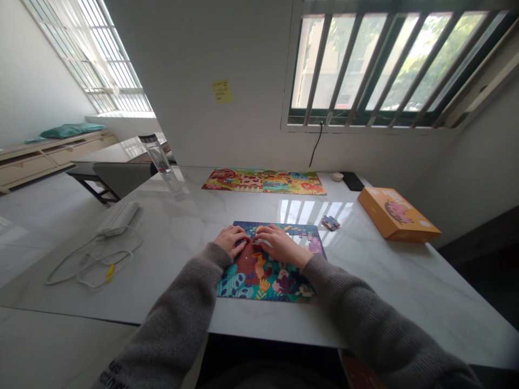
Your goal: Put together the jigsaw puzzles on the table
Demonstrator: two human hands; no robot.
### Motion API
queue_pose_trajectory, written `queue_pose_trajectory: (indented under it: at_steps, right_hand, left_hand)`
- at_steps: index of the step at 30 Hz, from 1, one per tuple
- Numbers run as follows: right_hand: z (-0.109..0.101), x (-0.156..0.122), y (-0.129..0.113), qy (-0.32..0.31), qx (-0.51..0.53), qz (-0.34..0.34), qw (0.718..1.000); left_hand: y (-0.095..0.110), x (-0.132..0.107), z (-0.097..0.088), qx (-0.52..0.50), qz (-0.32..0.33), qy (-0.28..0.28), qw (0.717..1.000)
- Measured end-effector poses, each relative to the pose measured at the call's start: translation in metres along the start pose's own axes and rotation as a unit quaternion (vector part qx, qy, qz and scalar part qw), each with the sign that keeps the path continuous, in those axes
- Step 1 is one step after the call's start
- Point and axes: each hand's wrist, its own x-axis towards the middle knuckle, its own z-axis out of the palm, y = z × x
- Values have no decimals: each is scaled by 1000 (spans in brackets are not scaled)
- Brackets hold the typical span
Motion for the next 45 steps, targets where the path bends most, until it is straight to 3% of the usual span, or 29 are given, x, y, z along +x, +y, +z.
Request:
queue_pose_trajectory:
  at_steps: [9,15,18,22,28,32,36,40,45]
  right_hand:
    - [-27,-57,12,50,1,53,997]
    - [-49,-90,59,105,-23,154,982]
    - [-60,-109,87,119,-104,248,956]
    - [-67,-126,111,113,-195,387,894]
    - [-66,-126,114,99,-221,441,864]
    - [-68,-124,113,113,-210,448,862]
    - [-72,-121,110,179,-196,422,867]
    - [-69,-106,88,205,-99,272,935]
    - [-53,-78,32,141,-4,104,985]
  left_hand:
    - [5,-1,7,38,-2,3,999]
    - [9,0,8,14,11,28,999]
    - [10,1,6,1,18,35,999]
    - [13,1,3,-7,19,36,999]
    - [14,1,2,-5,21,30,999]
    - [14,1,1,-16,21,33,999]
    - [18,3,-2,-25,18,35,999]
    - [27,7,-1,-26,21,53,998]
    - [43,11,8,-61,48,58,995]
